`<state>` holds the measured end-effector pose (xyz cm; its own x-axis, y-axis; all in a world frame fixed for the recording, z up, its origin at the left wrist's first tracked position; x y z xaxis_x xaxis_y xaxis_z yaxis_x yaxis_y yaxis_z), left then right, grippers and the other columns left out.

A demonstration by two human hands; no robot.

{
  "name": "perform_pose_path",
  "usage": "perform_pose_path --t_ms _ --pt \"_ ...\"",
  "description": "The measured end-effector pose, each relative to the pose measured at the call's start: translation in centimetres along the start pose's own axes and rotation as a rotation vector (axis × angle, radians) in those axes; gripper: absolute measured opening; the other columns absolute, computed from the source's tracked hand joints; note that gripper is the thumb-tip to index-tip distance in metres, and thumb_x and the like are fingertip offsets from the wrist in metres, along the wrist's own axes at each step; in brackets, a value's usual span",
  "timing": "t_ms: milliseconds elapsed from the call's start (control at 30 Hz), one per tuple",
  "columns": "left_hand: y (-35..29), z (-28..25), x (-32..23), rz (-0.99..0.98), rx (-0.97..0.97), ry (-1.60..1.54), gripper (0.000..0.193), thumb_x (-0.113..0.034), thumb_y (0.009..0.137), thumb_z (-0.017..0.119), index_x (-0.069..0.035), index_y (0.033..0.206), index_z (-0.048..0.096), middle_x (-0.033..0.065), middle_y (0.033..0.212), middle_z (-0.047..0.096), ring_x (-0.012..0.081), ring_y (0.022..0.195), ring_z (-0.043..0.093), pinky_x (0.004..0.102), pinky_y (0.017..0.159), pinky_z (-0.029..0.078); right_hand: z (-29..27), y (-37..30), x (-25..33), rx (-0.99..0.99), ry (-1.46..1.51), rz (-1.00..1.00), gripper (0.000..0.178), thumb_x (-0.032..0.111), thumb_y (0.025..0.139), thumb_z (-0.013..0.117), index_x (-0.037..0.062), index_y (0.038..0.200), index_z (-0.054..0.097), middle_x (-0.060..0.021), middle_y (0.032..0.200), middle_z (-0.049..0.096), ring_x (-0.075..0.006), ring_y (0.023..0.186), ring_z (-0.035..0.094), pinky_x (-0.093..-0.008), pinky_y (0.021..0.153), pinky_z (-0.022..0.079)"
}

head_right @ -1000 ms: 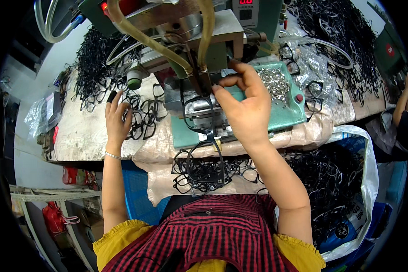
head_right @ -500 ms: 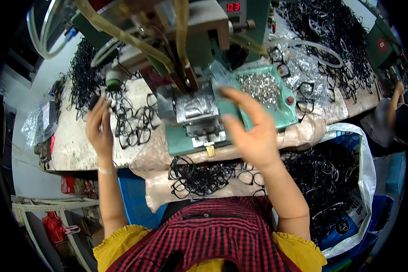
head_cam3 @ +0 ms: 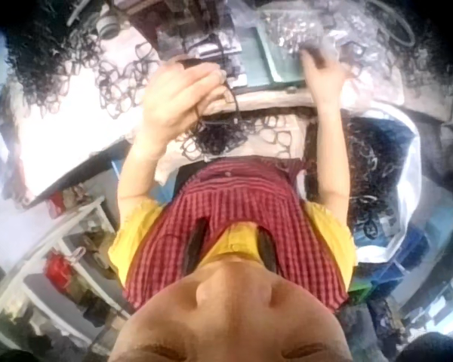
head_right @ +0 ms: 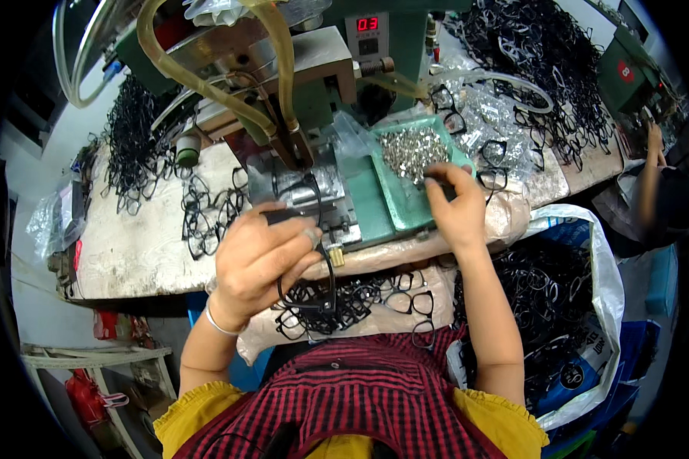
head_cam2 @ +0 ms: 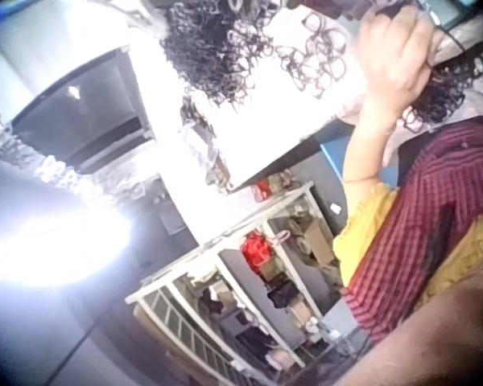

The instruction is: The person repeatedly picks up black eyeglass frames, places them into a green press machine, and activates the press to attach small metal components. After each press, the person removes the frame and sets it aside on the table. The process is repeated continuously throughout the clip.

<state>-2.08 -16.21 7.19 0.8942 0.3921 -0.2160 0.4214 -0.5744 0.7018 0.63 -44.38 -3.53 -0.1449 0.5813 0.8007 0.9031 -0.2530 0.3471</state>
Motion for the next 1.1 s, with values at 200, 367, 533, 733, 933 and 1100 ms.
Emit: perform_pose_path --t_ms 200,367,533,733,933,1100 --pt "-0.4 -0.1 0.2 -0.018 -0.009 0.001 0.021 -0.016 0.078 0.079 -0.006 0.095 0.072 0.0077 0.099 0.072 0.0203 0.070 0.060 0.0428 0.086 0.055 1.7 -0.7 1.5 -0.084 -0.380 -0.062 0.011 0.010 0.075 0.071 0.0032 0.082 0.067 -0.0142 0.088 0.065 -0.0352 0.091 0.061 -0.0437 0.082 0.048" --pt "-1.1 -3.7 -1.4 -0.216 -0.044 -0.505 0.016 -0.001 0.082 0.064 -0.006 0.097 0.068 0.0142 0.119 0.067 0.0293 0.096 0.068 0.0452 0.092 0.053 2.7 -0.3 0.1 -0.077 -0.535 -0.131 0.008 0.008 0.076 0.069 0.0017 0.079 0.064 -0.0156 0.085 0.061 -0.0368 0.086 0.059 -0.0452 0.079 0.047" --pt "5.0 -2.9 -7.2 0.211 -0.196 -1.551 0.023 -0.003 0.083 0.052 -0.001 0.103 0.064 0.0146 0.103 0.062 0.0338 0.090 0.058 0.0427 0.077 0.045 3.0 -0.5 -2.9 -0.060 -0.124 0.085 0.010 0.010 0.090 0.065 0.0019 0.095 0.064 -0.0065 0.081 0.065 -0.0139 0.077 0.061 -0.0276 0.074 0.049" --pt "1.1 -1.3 -8.7 0.516 0.534 -1.384 0.013 -0.007 0.092 0.054 0.000 0.100 0.063 0.0193 0.110 0.065 0.0325 0.101 0.063 0.0403 0.084 0.052 2.6 -1.3 -1.5 -0.161 0.052 0.009 0.015 0.005 0.094 0.061 -0.0021 0.106 0.066 -0.0065 0.099 0.067 -0.0135 0.088 0.062 -0.0271 0.087 0.048" --pt "-5.6 -10.1 4.3 -0.720 0.223 -0.188 0.014 -0.010 0.083 0.068 -0.004 0.095 0.070 0.0105 0.102 0.069 0.0295 0.094 0.066 0.0378 0.081 0.053 2.0 -0.3 -0.7 -0.137 0.149 -0.009 0.016 0.004 0.093 0.061 -0.0015 0.106 0.067 -0.0076 0.102 0.068 -0.0153 0.092 0.062 -0.0271 0.087 0.048" --pt "-11.9 -4.1 13.9 -0.967 0.225 0.639 0.014 -0.015 0.078 0.071 -0.009 0.090 0.071 0.0129 0.092 0.065 0.0345 0.089 0.062 0.0441 0.076 0.050 3.5 0.0 -0.2 -0.152 0.119 0.006 0.014 0.003 0.089 0.065 -0.0002 0.102 0.069 -0.0064 0.097 0.069 -0.0156 0.090 0.064 -0.0281 0.085 0.049"
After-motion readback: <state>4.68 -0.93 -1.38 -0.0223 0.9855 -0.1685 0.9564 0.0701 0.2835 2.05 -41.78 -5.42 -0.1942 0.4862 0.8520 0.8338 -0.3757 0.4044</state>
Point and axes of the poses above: each hand's wrist, its own y-axis towards the middle knuckle, its own z-axis out of the palm, x = y × z, the point moved 3 cm from there along y, towards the middle knuckle
